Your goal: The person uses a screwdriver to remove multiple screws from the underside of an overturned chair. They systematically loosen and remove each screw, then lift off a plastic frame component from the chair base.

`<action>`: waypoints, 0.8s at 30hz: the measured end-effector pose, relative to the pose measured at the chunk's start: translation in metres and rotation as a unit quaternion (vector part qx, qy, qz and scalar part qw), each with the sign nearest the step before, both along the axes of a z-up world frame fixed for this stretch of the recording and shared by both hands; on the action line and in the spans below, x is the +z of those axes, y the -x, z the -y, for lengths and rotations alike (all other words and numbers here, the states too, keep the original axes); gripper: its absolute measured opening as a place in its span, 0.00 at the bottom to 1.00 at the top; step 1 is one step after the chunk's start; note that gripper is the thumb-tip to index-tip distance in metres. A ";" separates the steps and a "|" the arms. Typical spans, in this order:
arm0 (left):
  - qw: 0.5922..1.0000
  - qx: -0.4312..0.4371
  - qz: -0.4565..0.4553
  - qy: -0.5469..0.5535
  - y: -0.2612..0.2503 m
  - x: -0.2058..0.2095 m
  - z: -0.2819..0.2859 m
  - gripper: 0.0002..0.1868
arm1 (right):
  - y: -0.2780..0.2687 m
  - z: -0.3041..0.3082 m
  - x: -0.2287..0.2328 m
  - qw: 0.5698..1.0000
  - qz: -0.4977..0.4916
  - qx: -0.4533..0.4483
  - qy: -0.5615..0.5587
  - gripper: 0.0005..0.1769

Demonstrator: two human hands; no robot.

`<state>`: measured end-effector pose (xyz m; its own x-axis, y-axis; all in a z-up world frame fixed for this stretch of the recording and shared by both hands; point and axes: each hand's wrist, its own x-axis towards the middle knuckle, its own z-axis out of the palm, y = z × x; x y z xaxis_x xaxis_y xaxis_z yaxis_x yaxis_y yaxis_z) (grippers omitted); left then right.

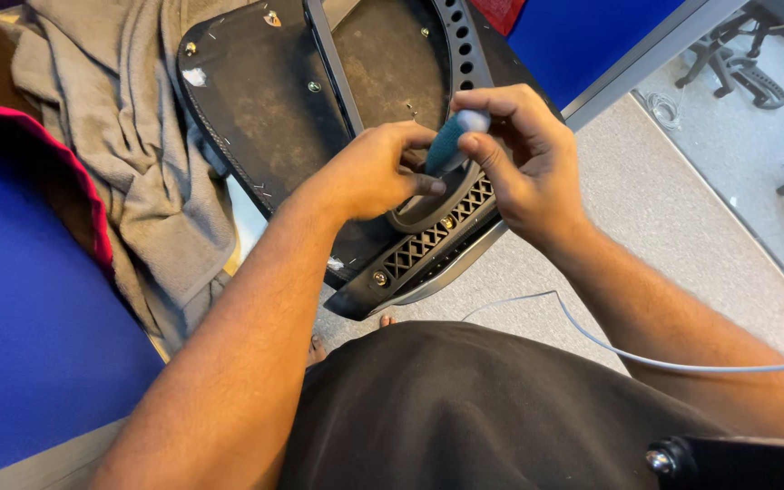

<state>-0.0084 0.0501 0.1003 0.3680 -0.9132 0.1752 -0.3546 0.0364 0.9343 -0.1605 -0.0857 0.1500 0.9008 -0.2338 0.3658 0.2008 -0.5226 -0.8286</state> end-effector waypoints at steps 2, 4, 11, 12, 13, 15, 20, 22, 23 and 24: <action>0.999 -0.005 -0.010 -0.051 -0.003 0.001 0.001 0.21 | 0.001 -0.005 0.001 1.000 -0.002 0.012 -0.016 0.17; 0.996 0.009 -0.015 -0.084 -0.002 0.003 0.000 0.20 | 0.000 -0.012 0.001 0.999 -0.006 0.019 -0.034 0.13; 0.987 0.122 -0.034 -0.097 -0.004 -0.027 -0.006 0.32 | 0.013 -0.016 0.010 0.998 -0.033 -0.009 0.060 0.17; 0.985 0.152 -0.043 -0.068 -0.010 -0.037 -0.008 0.36 | 0.020 -0.017 0.012 0.996 -0.051 -0.031 0.068 0.18; 0.964 0.229 -0.027 -0.131 -0.011 -0.047 -0.006 0.43 | 0.026 -0.017 0.014 0.993 -0.070 -0.053 0.076 0.20; 0.888 0.392 0.012 -0.241 -0.017 -0.063 -0.002 0.58 | 0.026 -0.018 0.020 0.992 -0.085 -0.046 0.079 0.17; 0.856 0.360 -0.087 -0.360 -0.029 -0.081 0.045 0.32 | 0.024 -0.019 0.039 0.961 -0.205 -0.099 0.155 0.15; 0.847 0.383 -0.117 -0.350 -0.027 -0.082 0.054 0.27 | 0.025 -0.021 0.047 0.949 -0.230 -0.111 0.184 0.14; 0.850 0.398 -0.124 -0.322 -0.025 -0.083 0.056 0.27 | 0.028 -0.020 0.051 0.938 -0.261 -0.129 0.186 0.13; 0.851 0.415 -0.128 -0.295 -0.026 -0.083 0.055 0.26 | 0.030 -0.019 0.055 0.928 -0.289 -0.147 0.183 0.12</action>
